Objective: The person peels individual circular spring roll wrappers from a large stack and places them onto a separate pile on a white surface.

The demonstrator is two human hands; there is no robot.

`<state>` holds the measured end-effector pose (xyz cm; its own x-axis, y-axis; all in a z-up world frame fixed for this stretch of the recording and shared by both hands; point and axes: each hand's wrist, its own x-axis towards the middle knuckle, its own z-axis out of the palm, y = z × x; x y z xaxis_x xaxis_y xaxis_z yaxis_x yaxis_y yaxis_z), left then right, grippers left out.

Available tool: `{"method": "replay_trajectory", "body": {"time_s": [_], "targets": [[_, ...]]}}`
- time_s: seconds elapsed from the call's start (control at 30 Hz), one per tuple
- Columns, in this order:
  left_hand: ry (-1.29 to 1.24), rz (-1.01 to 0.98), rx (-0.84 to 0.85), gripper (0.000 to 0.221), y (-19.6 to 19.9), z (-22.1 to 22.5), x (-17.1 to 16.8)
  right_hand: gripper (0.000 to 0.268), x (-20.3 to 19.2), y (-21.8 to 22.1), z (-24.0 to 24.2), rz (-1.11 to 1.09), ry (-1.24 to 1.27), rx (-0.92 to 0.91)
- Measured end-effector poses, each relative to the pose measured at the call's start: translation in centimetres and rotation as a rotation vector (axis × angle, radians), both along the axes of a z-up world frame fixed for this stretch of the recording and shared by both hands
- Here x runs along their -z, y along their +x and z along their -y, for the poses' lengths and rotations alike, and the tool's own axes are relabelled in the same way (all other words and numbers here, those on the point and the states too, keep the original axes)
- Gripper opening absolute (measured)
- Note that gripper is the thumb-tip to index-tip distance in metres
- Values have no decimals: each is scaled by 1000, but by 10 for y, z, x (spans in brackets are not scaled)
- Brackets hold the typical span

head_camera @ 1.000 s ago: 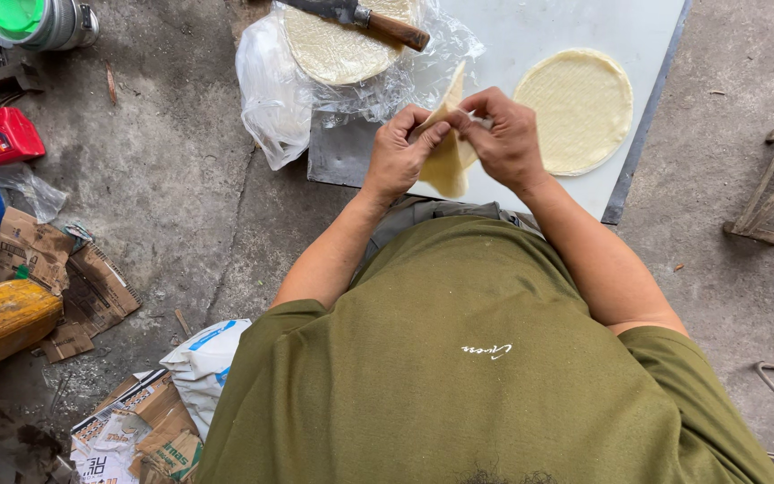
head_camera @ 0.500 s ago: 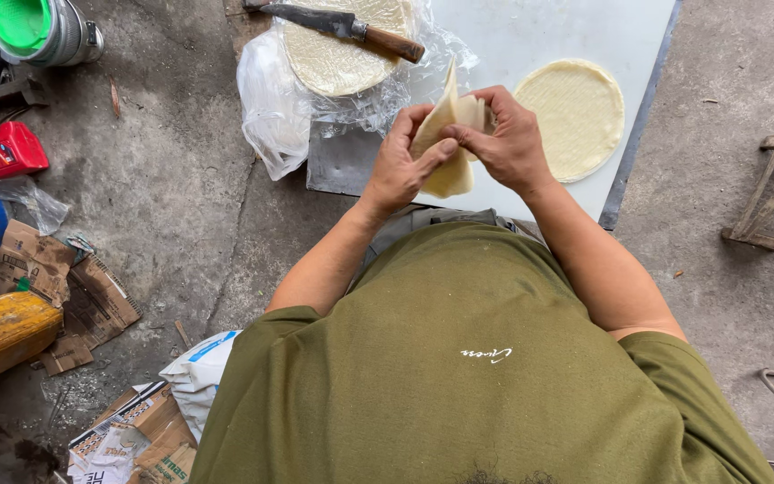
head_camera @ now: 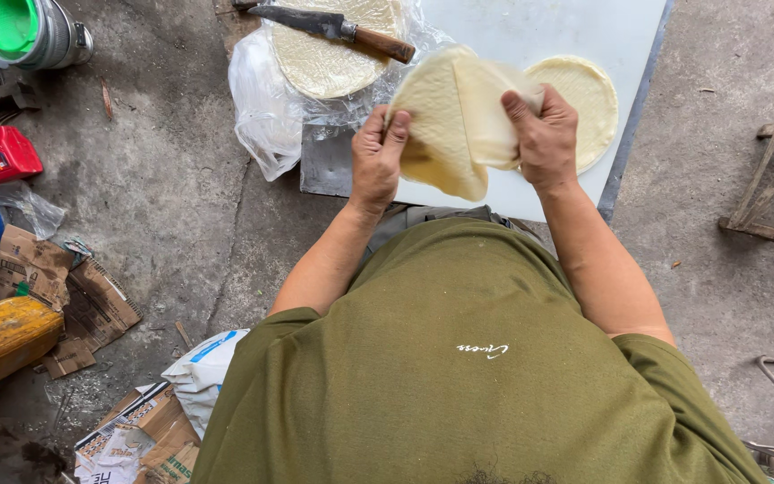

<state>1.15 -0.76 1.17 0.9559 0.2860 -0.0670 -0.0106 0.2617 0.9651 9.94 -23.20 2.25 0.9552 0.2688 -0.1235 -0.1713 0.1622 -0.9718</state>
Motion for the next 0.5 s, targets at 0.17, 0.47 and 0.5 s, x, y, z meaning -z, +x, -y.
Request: {"method": "replay_trajectory", "body": {"time_s": [0.17, 0.47, 0.5], "targets": [[-179, 21, -153, 24, 2, -13, 15, 30, 22, 14, 23, -102, 10, 269], [-126, 2, -222, 15, -9, -50, 53, 28, 101, 26, 119, 79, -742, 468], [-118, -5, -214, 16, -9, -49, 54, 28, 107, 25, 126, 104, -738, 479]]}}
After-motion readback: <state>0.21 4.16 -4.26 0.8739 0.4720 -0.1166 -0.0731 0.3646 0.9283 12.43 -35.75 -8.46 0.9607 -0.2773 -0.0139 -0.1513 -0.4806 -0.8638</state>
